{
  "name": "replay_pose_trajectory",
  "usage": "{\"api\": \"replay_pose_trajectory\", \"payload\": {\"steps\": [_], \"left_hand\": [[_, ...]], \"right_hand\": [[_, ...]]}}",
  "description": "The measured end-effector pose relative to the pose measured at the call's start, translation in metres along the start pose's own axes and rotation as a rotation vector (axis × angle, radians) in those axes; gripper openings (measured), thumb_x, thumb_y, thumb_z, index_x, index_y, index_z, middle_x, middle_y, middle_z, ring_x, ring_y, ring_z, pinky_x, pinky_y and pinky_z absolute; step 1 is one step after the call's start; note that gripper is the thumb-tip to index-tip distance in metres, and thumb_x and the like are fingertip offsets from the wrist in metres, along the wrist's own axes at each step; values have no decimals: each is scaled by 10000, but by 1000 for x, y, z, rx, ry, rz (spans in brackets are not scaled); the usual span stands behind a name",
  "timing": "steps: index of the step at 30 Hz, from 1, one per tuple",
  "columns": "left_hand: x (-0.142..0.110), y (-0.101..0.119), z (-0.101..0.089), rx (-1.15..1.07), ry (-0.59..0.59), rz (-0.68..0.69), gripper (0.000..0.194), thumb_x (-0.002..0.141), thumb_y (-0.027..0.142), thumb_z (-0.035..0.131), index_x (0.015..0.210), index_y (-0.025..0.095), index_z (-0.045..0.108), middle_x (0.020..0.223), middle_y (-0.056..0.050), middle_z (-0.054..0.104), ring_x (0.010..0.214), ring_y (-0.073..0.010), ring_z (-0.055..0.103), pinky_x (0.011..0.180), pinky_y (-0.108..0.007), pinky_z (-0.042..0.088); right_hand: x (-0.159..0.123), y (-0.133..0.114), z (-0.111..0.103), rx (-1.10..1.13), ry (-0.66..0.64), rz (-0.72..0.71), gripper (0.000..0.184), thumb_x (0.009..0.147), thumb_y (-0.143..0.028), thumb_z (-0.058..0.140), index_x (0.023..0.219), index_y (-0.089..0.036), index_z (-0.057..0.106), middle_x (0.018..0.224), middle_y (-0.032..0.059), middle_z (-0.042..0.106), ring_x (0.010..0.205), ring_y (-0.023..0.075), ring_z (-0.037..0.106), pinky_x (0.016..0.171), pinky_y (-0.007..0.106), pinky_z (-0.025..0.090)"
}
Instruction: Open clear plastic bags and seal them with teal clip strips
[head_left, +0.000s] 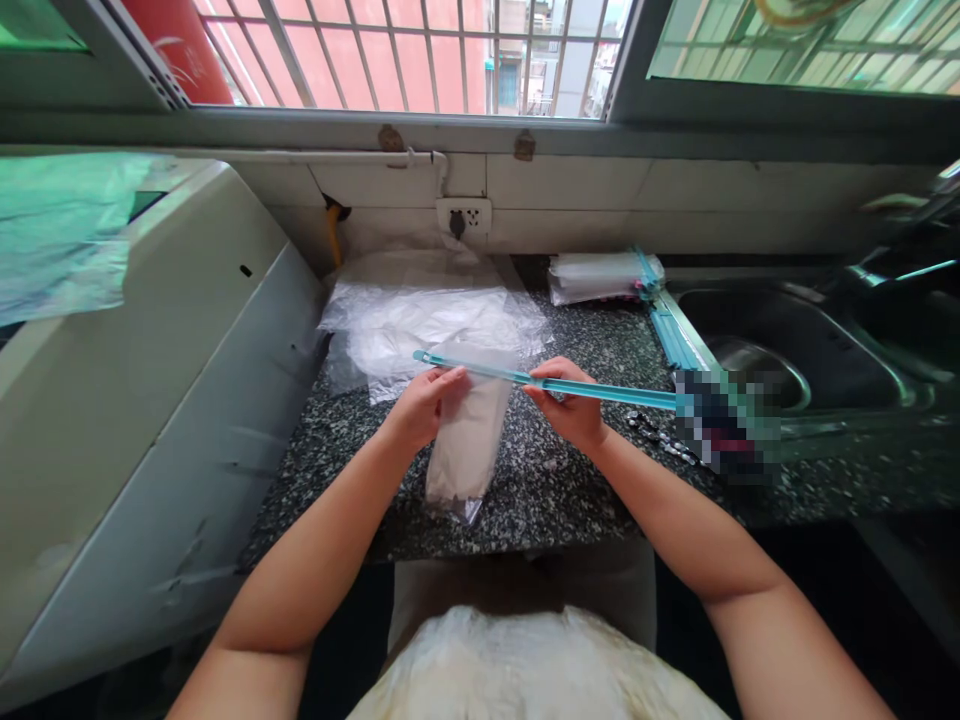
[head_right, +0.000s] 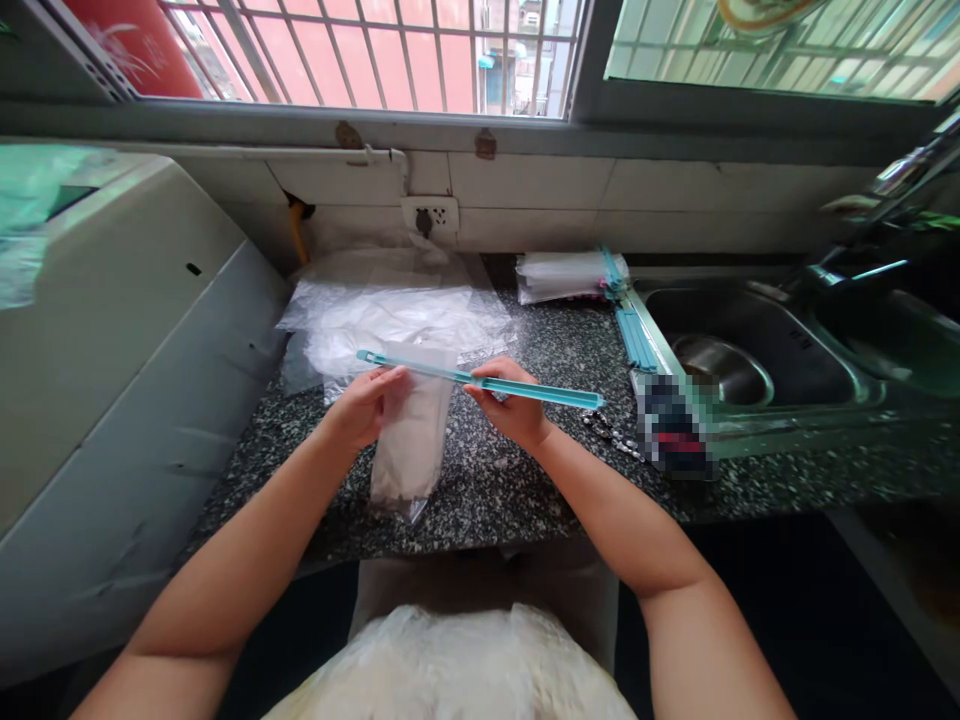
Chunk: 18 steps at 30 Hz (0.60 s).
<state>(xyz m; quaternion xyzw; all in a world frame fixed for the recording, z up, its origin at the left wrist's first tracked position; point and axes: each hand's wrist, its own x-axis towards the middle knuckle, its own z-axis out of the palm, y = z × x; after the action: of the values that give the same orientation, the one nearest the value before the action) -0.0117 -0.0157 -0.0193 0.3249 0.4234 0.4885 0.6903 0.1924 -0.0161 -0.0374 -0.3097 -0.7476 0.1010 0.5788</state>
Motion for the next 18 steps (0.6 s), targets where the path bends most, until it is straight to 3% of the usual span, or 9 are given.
{"api": "replay_pose_trajectory", "payload": {"steps": [7,15,18], "left_hand": [[0,-1,2,-92,32,-19,291,522,289,813,702,113,667,601,-29,674,534,-128,602,546,-221,482],[-4,3,9,-143,66,-15,273,424,235,828,571,116,632,488,13,619,437,-85,533,450,-185,427],[-3,2,7,-145,76,-29,244,451,228,813,566,114,631,499,3,629,444,-92,544,454,-194,418]], "right_hand": [[1,-2,0,43,-20,-6,75,782,-190,655,818,-216,594,721,-5,622,669,120,591,606,256,497],[1,0,0,82,-27,-16,104,777,-174,659,845,-223,597,739,-8,625,683,116,592,625,255,502],[2,1,-1,67,-52,-2,87,784,-200,656,839,-225,594,739,-5,631,683,121,597,619,263,503]]}}
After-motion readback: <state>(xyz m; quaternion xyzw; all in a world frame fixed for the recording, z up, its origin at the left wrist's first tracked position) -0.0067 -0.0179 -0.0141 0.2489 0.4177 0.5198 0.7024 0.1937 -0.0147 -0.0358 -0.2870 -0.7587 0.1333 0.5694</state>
